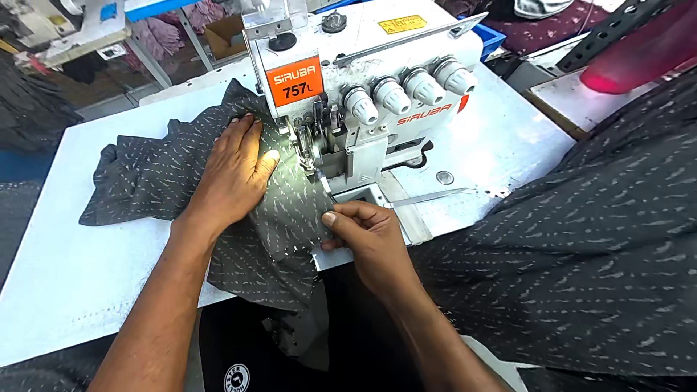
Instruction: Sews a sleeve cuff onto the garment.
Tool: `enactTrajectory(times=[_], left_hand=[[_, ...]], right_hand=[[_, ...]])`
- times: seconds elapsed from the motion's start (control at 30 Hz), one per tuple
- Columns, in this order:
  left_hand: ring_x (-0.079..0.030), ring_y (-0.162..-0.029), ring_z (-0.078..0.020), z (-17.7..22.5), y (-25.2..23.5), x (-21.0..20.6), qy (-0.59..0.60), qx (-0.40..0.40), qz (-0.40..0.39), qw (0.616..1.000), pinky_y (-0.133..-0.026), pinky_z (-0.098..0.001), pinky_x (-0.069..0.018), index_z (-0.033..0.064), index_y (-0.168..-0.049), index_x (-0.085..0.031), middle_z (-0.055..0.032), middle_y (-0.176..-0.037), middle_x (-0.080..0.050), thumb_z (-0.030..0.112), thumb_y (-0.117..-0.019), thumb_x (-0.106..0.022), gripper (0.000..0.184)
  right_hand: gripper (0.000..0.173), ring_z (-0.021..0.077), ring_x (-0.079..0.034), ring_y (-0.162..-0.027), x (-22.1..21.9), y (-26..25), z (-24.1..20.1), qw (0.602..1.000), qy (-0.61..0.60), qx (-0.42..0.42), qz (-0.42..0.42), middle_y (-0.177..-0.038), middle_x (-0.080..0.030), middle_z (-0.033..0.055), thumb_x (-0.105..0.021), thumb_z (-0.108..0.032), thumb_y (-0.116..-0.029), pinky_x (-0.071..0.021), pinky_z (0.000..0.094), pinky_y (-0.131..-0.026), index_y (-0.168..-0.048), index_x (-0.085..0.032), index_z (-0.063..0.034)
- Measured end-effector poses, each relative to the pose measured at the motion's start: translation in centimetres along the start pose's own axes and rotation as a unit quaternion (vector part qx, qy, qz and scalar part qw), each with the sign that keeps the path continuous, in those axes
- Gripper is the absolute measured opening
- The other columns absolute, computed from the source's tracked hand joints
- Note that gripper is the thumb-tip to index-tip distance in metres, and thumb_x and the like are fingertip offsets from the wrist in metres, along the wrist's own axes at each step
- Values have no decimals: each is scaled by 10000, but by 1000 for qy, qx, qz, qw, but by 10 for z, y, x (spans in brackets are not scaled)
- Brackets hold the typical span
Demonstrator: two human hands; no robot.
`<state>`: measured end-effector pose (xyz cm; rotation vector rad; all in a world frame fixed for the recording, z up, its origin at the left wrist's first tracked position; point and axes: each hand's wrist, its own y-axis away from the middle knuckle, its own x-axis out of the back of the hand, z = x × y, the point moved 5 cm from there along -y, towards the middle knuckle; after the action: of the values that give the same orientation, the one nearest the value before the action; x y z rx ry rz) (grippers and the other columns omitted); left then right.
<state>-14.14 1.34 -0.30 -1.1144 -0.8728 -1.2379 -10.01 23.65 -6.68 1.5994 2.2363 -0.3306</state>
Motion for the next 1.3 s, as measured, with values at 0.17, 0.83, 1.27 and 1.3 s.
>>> enactTrajectory(times=[0.17,0.83,1.27,1.3], left_hand=[[-248,-1553,-340,-11,-18,0,-13,4,0,1000,-1252,-549,-192,42,-1560,-405,-174,-1649,-329,519,-1066,-263,701],[-624,-1103,-139,37,38,13,166,-187,121,961,-959,-328,-516,127,-1094,-787,2,-1130,-717,56,-967,-493,328],[-595,-1226,-179,18,37,5,139,-226,132,955,-1085,-369,-448,149,-1147,-786,24,-1238,-719,43,-966,-439,405],[-591,-1227,-185,18,38,3,135,-217,138,957,-1078,-375,-449,148,-1162,-780,23,-1253,-713,60,-974,-437,401]], right_hand=[[98,172,-717,-629,-3,-6,-6,1000,-2,6,6,-792,-734,150,-686,-26,-965,-634,310,-604,-1028,-741,24],[113,104,-536,-475,-5,-31,-24,946,288,127,79,-677,-649,-11,-695,-233,-943,-428,250,-402,-982,-740,-137],[352,149,-433,-380,-7,-51,-26,925,343,102,129,-503,-501,21,-612,-300,-964,-309,312,-358,-649,-611,-144],[352,150,-435,-385,-6,-50,-24,923,343,111,135,-504,-494,19,-603,-294,-973,-316,314,-364,-655,-610,-144]])
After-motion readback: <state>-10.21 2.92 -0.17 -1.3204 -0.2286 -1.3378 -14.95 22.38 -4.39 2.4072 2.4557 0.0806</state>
